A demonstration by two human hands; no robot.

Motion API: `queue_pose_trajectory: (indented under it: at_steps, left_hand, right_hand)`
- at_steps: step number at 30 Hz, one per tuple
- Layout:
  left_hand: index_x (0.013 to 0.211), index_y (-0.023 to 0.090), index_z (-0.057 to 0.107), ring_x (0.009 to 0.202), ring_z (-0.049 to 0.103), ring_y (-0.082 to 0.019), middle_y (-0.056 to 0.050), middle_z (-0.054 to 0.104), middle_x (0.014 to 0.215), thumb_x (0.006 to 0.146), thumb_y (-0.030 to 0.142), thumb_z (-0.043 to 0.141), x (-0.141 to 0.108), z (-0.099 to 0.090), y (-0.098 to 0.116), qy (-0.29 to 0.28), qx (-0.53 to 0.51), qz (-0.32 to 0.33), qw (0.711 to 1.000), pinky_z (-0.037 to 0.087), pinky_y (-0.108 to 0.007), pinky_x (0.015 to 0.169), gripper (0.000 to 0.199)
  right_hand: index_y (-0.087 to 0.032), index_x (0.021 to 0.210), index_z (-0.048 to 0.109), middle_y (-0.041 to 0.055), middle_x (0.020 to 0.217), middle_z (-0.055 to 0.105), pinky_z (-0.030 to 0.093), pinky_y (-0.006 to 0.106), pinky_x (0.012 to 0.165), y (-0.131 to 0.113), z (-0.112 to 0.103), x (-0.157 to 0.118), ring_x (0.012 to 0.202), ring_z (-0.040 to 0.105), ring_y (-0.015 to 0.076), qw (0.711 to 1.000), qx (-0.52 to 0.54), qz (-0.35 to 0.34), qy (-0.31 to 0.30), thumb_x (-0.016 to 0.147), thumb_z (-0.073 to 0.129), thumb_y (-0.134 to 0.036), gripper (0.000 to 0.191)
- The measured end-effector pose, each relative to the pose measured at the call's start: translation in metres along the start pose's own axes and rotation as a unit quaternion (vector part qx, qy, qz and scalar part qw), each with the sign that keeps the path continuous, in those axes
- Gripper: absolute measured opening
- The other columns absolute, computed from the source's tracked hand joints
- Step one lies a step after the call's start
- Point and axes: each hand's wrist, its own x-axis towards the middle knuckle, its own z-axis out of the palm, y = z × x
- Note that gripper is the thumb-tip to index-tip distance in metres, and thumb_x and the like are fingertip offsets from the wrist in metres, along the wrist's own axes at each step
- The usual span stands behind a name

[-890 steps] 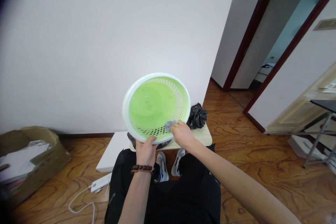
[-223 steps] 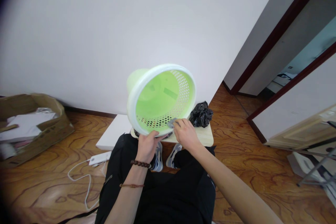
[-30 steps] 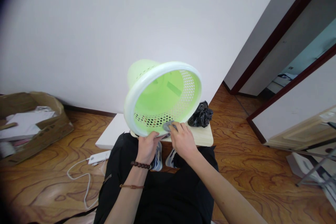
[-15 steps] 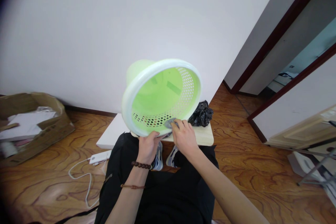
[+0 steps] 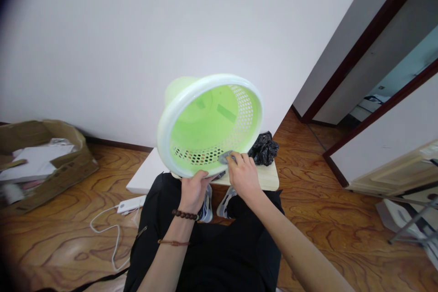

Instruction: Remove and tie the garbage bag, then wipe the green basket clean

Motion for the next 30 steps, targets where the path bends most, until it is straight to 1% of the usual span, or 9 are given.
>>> queue_pose_trajectory:
  at_steps: [2,4,9,11,18,20,25,27,30]
  left_hand:
    - [0.117,0.021,0.051,0.107,0.056,-0.026,-0.007,0.059,0.117,0.063,0.006,0.057,-0.002,0.003,0.001,0.014,0.013,0.001,1.000,0.049,-0.044,0.086,0.056]
    - [0.114,0.020,0.052,0.106,0.056,-0.026,-0.007,0.060,0.115,0.063,0.007,0.058,-0.002,0.003,0.001,0.020,0.028,0.000,0.999,0.050,-0.043,0.085,0.053]
    - [0.113,0.019,0.054,0.103,0.058,-0.025,-0.008,0.062,0.112,0.061,0.009,0.061,0.005,-0.005,-0.003,-0.015,0.022,-0.007,1.000,0.049,-0.042,0.086,0.053]
    - [0.113,0.018,0.055,0.103,0.058,-0.026,-0.008,0.063,0.111,0.061,0.009,0.061,0.008,-0.007,-0.004,-0.018,0.020,-0.012,1.000,0.049,-0.043,0.086,0.053]
    - [0.111,0.020,0.054,0.105,0.057,-0.026,-0.007,0.060,0.115,0.061,0.007,0.060,0.005,-0.006,-0.004,0.012,0.016,-0.013,1.000,0.050,-0.044,0.085,0.052]
    - [0.112,0.020,0.054,0.104,0.057,-0.026,-0.007,0.061,0.114,0.062,0.007,0.060,0.004,-0.005,-0.004,0.008,0.022,-0.004,1.000,0.050,-0.044,0.085,0.052]
    - [0.110,0.017,0.055,0.104,0.057,-0.028,-0.009,0.063,0.110,0.062,0.008,0.060,0.006,-0.006,-0.003,-0.013,0.020,-0.017,1.000,0.050,-0.044,0.085,0.050]
    - [0.113,0.018,0.053,0.105,0.057,-0.027,-0.009,0.062,0.112,0.062,0.008,0.059,0.005,-0.005,-0.002,0.000,0.020,-0.014,1.000,0.050,-0.045,0.085,0.052]
    - [0.114,0.019,0.052,0.106,0.056,-0.027,-0.008,0.061,0.114,0.063,0.007,0.058,0.001,-0.001,0.001,0.016,0.025,-0.003,1.000,0.049,-0.046,0.086,0.053]
  right_hand:
    - [-0.021,0.114,0.057,0.0098,0.118,0.053,0.037,0.041,0.083,0.013,0.000,0.005,0.101,0.044,0.0263,0.999,-0.031,0.024,0.011,0.088,0.041,-0.019,0.031]
    - [-0.021,0.114,0.058,0.0102,0.117,0.052,0.038,0.042,0.082,0.016,0.002,0.006,0.100,0.044,0.0266,0.999,-0.036,0.036,0.015,0.087,0.042,-0.018,0.032]
    - [-0.023,0.119,0.054,0.0086,0.115,0.052,0.041,0.038,0.084,-0.014,0.008,-0.007,0.099,0.046,0.0224,0.998,0.059,-0.016,-0.003,0.088,0.040,-0.019,0.034]
    - [-0.023,0.120,0.052,0.0080,0.116,0.052,0.041,0.037,0.084,-0.019,0.008,-0.010,0.099,0.046,0.0217,0.997,0.074,-0.032,-0.011,0.089,0.039,-0.019,0.034]
    - [-0.020,0.115,0.057,0.0097,0.118,0.052,0.038,0.041,0.084,0.022,0.005,0.000,0.101,0.044,0.0260,0.998,-0.008,0.046,0.030,0.086,0.041,-0.016,0.033]
    - [-0.021,0.115,0.057,0.0096,0.116,0.052,0.039,0.040,0.084,0.016,0.006,-0.002,0.099,0.045,0.0250,0.999,0.020,0.035,0.025,0.086,0.041,-0.016,0.033]
    - [-0.022,0.120,0.052,0.0075,0.117,0.051,0.040,0.036,0.088,-0.015,0.009,-0.014,0.101,0.045,0.0211,0.995,0.093,-0.026,-0.012,0.089,0.038,-0.018,0.034]
    - [-0.021,0.119,0.053,0.0078,0.118,0.051,0.039,0.037,0.087,-0.011,0.008,-0.012,0.101,0.045,0.0220,0.998,0.068,-0.010,-0.007,0.089,0.038,-0.018,0.034]
    - [-0.020,0.117,0.055,0.0089,0.119,0.051,0.038,0.039,0.085,0.008,0.008,-0.005,0.102,0.044,0.0244,0.999,0.007,0.035,0.013,0.088,0.039,-0.016,0.033]
